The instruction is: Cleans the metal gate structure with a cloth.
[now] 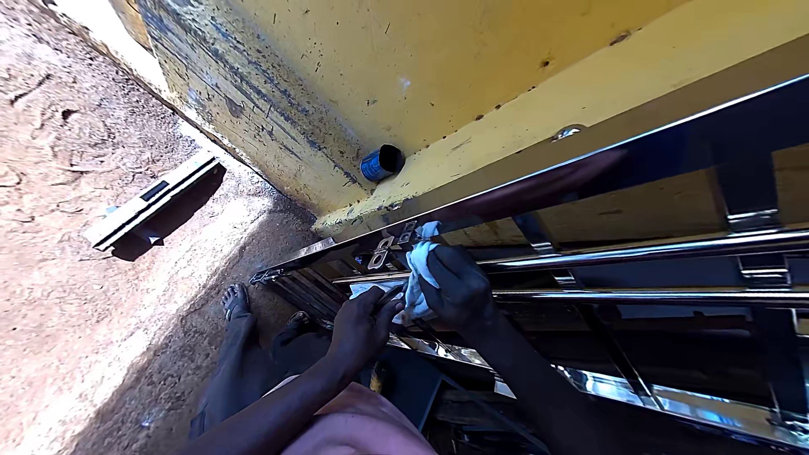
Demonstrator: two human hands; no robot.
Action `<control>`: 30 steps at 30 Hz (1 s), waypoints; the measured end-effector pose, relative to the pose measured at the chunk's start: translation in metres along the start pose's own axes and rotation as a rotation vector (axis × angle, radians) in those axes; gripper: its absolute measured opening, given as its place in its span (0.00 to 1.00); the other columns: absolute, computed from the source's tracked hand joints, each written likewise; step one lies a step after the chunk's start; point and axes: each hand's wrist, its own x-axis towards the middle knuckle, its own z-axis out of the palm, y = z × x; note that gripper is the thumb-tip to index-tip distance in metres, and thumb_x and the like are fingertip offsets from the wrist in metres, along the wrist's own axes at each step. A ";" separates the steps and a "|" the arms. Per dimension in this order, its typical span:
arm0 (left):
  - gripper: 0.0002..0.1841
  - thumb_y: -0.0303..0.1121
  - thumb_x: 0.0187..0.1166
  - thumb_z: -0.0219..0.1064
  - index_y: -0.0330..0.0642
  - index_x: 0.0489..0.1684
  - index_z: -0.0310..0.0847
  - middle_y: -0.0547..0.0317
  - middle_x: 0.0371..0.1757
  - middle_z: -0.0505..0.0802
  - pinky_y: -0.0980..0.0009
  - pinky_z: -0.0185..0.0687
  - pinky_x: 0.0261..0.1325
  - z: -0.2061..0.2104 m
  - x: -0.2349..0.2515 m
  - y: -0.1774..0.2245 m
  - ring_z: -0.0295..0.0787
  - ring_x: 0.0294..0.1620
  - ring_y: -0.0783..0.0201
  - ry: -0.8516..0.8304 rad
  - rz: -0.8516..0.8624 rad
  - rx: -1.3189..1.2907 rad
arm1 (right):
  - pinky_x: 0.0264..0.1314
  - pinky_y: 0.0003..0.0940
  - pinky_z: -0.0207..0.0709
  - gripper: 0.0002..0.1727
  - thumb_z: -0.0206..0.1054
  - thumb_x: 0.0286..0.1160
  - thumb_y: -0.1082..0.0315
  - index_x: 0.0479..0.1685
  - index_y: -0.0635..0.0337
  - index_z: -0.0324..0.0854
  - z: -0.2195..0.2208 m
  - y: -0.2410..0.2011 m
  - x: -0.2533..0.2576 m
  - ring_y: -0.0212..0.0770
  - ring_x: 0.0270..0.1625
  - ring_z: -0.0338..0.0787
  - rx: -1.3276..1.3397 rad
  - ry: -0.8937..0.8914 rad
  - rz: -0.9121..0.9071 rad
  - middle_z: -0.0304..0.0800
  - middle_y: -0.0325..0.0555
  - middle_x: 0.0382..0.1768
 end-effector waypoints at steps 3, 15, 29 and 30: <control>0.23 0.57 0.83 0.61 0.45 0.30 0.82 0.68 0.21 0.80 0.69 0.73 0.29 -0.001 -0.001 -0.001 0.75 0.21 0.71 -0.001 0.001 -0.002 | 0.48 0.31 0.86 0.11 0.66 0.71 0.67 0.39 0.64 0.92 -0.009 0.000 -0.007 0.43 0.43 0.90 -0.046 -0.041 0.035 0.92 0.50 0.40; 0.22 0.54 0.85 0.62 0.45 0.28 0.80 0.69 0.17 0.78 0.76 0.69 0.23 -0.006 -0.018 0.028 0.72 0.16 0.75 -0.015 0.052 -0.055 | 0.47 0.32 0.86 0.10 0.66 0.73 0.67 0.38 0.62 0.91 -0.016 0.000 -0.013 0.44 0.44 0.90 -0.053 -0.089 0.016 0.91 0.48 0.40; 0.21 0.50 0.86 0.61 0.45 0.26 0.76 0.69 0.16 0.75 0.77 0.65 0.21 -0.015 -0.019 0.054 0.70 0.15 0.75 -0.104 0.016 -0.074 | 0.53 0.38 0.86 0.13 0.62 0.77 0.69 0.49 0.60 0.91 -0.021 0.008 -0.003 0.48 0.51 0.89 0.021 -0.229 -0.057 0.89 0.52 0.50; 0.20 0.50 0.85 0.61 0.45 0.26 0.76 0.69 0.16 0.75 0.77 0.65 0.21 -0.015 -0.019 0.054 0.70 0.15 0.75 -0.102 0.021 -0.074 | 0.53 0.38 0.86 0.13 0.62 0.77 0.68 0.50 0.61 0.91 -0.024 0.008 -0.007 0.48 0.50 0.89 0.001 -0.246 -0.060 0.89 0.52 0.49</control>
